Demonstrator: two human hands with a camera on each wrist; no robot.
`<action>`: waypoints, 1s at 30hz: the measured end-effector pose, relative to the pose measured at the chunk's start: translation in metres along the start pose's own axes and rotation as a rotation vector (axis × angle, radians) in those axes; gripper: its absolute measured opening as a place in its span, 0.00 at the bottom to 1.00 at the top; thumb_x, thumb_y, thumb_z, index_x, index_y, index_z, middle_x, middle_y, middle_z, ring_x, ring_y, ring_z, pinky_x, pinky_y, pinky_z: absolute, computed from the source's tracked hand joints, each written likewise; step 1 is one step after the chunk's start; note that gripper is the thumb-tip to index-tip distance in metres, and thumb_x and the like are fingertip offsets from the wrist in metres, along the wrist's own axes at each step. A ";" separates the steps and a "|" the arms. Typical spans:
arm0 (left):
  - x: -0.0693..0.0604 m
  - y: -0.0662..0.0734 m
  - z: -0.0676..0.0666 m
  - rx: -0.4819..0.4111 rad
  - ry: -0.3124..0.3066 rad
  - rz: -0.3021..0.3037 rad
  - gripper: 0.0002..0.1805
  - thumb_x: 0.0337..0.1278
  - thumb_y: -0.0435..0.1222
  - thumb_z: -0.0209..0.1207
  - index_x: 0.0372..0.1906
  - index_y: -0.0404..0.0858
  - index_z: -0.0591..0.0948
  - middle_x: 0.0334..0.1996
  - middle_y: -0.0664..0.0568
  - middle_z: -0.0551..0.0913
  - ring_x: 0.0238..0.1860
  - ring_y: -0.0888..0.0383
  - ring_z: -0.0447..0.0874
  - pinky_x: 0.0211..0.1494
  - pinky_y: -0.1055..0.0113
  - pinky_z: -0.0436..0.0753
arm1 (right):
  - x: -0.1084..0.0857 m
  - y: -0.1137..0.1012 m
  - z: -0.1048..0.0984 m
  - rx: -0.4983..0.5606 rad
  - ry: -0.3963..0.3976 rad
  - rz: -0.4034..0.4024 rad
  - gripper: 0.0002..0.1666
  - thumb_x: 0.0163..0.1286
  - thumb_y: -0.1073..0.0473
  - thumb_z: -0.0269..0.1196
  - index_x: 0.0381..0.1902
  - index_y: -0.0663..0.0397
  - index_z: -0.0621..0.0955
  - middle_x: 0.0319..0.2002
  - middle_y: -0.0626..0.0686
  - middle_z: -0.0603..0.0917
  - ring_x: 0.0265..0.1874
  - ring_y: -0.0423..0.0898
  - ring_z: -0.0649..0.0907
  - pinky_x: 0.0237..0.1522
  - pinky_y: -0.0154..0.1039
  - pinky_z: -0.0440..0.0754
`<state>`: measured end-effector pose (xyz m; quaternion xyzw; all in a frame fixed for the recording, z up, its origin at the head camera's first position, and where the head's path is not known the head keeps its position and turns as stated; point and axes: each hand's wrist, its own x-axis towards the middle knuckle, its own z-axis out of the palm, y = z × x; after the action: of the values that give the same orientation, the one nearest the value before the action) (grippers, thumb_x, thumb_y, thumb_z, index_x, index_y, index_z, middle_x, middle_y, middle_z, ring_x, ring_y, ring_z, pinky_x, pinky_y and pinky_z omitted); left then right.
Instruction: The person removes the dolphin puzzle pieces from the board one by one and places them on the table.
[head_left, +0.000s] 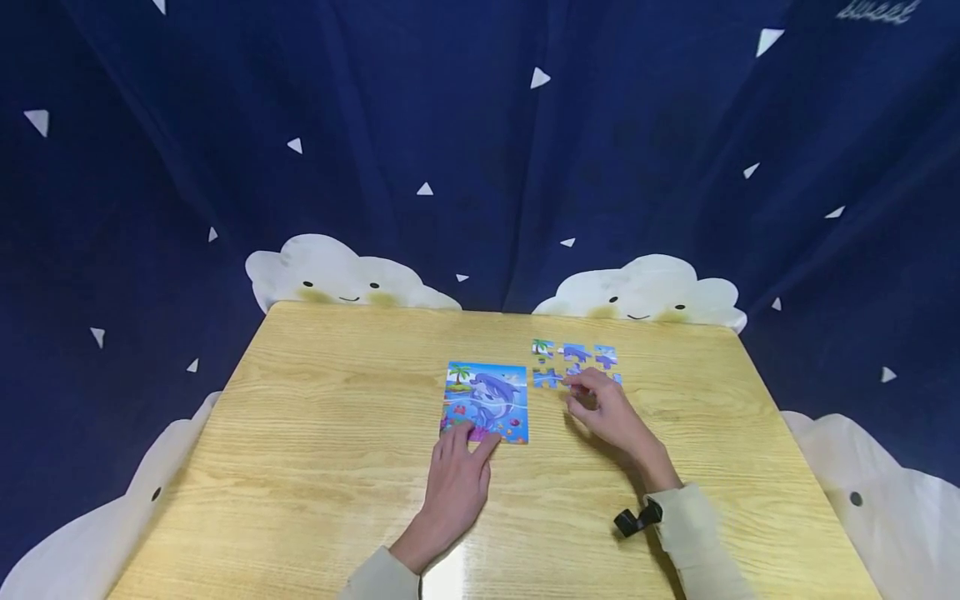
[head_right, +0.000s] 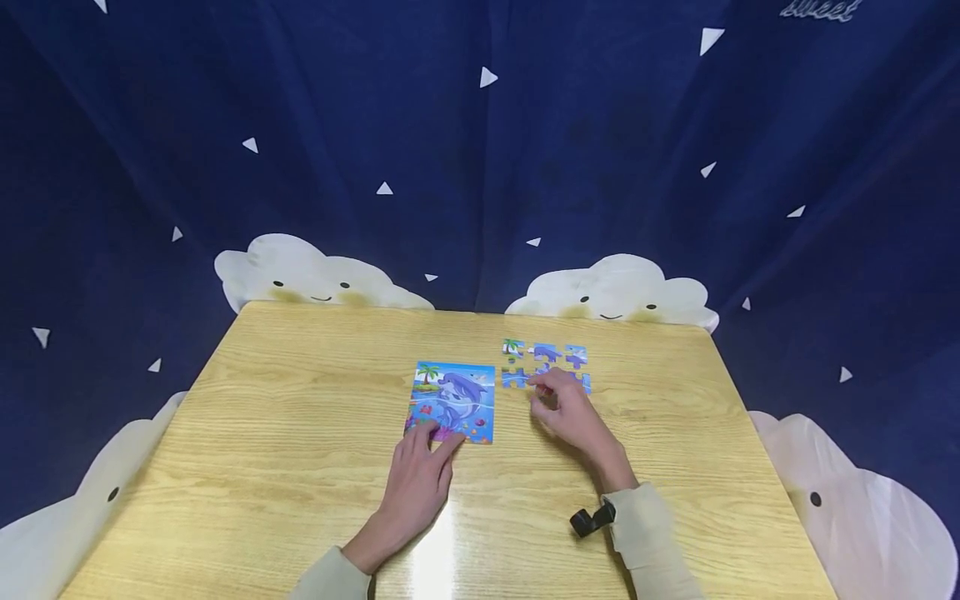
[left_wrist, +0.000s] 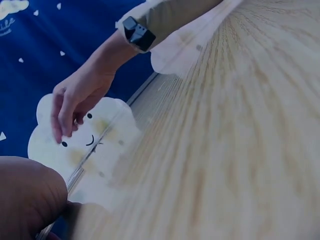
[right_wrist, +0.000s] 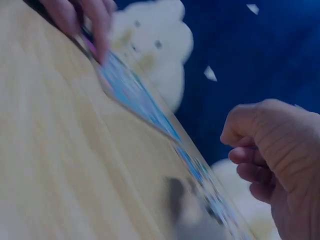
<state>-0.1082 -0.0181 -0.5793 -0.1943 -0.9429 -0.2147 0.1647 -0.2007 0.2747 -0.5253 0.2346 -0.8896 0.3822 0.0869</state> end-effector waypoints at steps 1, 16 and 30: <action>0.000 0.000 0.000 -0.003 0.007 0.004 0.21 0.72 0.35 0.54 0.65 0.52 0.83 0.62 0.39 0.75 0.66 0.41 0.72 0.67 0.44 0.72 | 0.001 -0.007 0.005 0.016 -0.022 -0.005 0.16 0.67 0.69 0.68 0.53 0.64 0.86 0.38 0.51 0.82 0.35 0.45 0.77 0.36 0.36 0.79; 0.002 0.000 0.001 -0.060 -0.010 -0.026 0.21 0.69 0.34 0.57 0.64 0.49 0.84 0.63 0.39 0.73 0.65 0.40 0.70 0.66 0.42 0.71 | 0.033 -0.051 0.097 0.136 -0.156 -0.091 0.21 0.70 0.70 0.61 0.60 0.66 0.81 0.40 0.53 0.79 0.36 0.40 0.77 0.38 0.34 0.79; 0.014 -0.025 -0.009 -0.266 0.127 -0.156 0.12 0.63 0.32 0.66 0.50 0.36 0.81 0.50 0.46 0.78 0.53 0.48 0.75 0.52 0.55 0.82 | 0.032 -0.055 0.126 -0.077 -0.191 -0.141 0.21 0.74 0.54 0.65 0.61 0.56 0.84 0.46 0.50 0.76 0.42 0.43 0.74 0.47 0.42 0.77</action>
<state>-0.1292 -0.0394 -0.5745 -0.1268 -0.9060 -0.3617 0.1797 -0.1991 0.1394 -0.5665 0.3283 -0.8891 0.3168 0.0375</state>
